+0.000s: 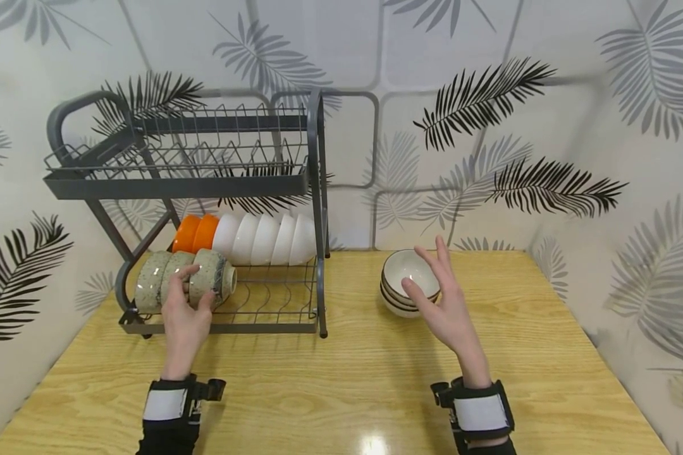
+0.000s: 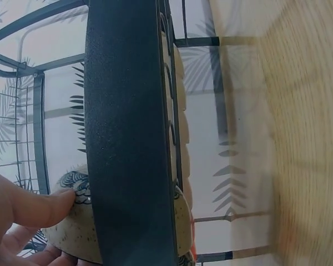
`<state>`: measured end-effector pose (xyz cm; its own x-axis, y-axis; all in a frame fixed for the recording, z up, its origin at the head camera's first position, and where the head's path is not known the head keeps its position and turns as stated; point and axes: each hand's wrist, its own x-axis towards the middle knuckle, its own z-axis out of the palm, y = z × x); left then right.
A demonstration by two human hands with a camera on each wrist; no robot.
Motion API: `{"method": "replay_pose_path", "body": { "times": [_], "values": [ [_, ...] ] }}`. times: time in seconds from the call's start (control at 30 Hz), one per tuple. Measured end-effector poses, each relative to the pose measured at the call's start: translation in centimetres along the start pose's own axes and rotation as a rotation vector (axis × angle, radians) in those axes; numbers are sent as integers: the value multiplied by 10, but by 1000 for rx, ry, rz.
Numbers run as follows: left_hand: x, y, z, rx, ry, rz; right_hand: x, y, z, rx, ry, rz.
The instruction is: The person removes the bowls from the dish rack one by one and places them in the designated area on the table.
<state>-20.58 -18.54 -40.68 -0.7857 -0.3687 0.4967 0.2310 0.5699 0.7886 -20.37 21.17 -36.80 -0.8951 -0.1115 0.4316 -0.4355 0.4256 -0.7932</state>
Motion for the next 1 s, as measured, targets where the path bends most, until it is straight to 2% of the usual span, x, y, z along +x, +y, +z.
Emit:
{"method": "replay_pose_path", "body": {
  "times": [0.2, 0.53, 0.63, 0.83, 1.0],
  "values": [
    [0, 1, 0, -3, 19, -6, 0, 1, -1, 15, 22, -18],
    [0, 0, 4, -40, 14, -63, -1, 1, -1, 16, 57, -28],
    [0, -1, 4, -112, 10, -76, -1, 1, -1, 14, 62, -32],
    [1, 2, 3, -337, -10, -140, -1, 1, -2, 27, 44, -34],
    [1, 9, 3, -404, -28, -157, -1, -1, -1, 42, 11, -40]
  ]
}}
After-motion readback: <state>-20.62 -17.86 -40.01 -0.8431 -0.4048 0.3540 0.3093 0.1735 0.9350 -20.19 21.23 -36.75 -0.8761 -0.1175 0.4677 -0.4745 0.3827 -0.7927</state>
